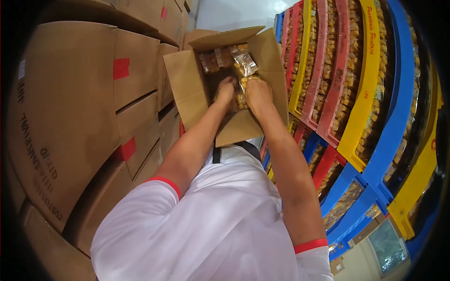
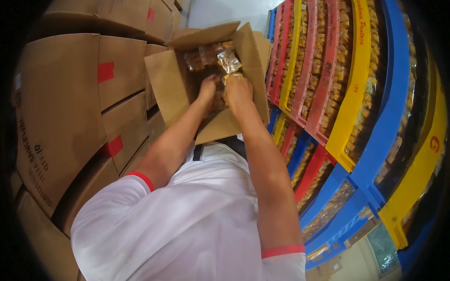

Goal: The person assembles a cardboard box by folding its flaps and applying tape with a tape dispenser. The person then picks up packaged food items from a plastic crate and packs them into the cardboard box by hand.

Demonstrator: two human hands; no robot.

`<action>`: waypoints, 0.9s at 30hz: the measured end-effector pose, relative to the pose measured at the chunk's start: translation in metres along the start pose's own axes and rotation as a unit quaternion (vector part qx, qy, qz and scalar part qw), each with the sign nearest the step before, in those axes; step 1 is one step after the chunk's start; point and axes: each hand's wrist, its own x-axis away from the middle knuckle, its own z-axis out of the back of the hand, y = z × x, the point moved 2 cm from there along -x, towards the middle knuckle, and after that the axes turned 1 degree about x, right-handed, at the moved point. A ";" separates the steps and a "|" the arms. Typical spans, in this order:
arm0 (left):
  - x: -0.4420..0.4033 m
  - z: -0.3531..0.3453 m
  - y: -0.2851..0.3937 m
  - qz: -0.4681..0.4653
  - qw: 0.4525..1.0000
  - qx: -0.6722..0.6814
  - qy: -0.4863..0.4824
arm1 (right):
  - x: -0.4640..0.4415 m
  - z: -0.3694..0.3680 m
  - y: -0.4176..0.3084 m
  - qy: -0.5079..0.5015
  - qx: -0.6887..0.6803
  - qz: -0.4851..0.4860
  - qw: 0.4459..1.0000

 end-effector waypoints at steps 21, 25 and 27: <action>-0.010 -0.038 0.039 0.108 0.904 0.412 0.026 | -0.074 0.001 -0.009 0.041 0.080 0.059 0.994; 0.017 -0.032 0.087 0.132 0.898 0.420 0.023 | -0.074 0.007 -0.012 0.073 0.035 0.056 0.995; 0.022 -0.031 0.079 0.143 0.882 0.449 0.004 | -0.074 0.006 -0.011 0.170 -0.110 0.051 0.978</action>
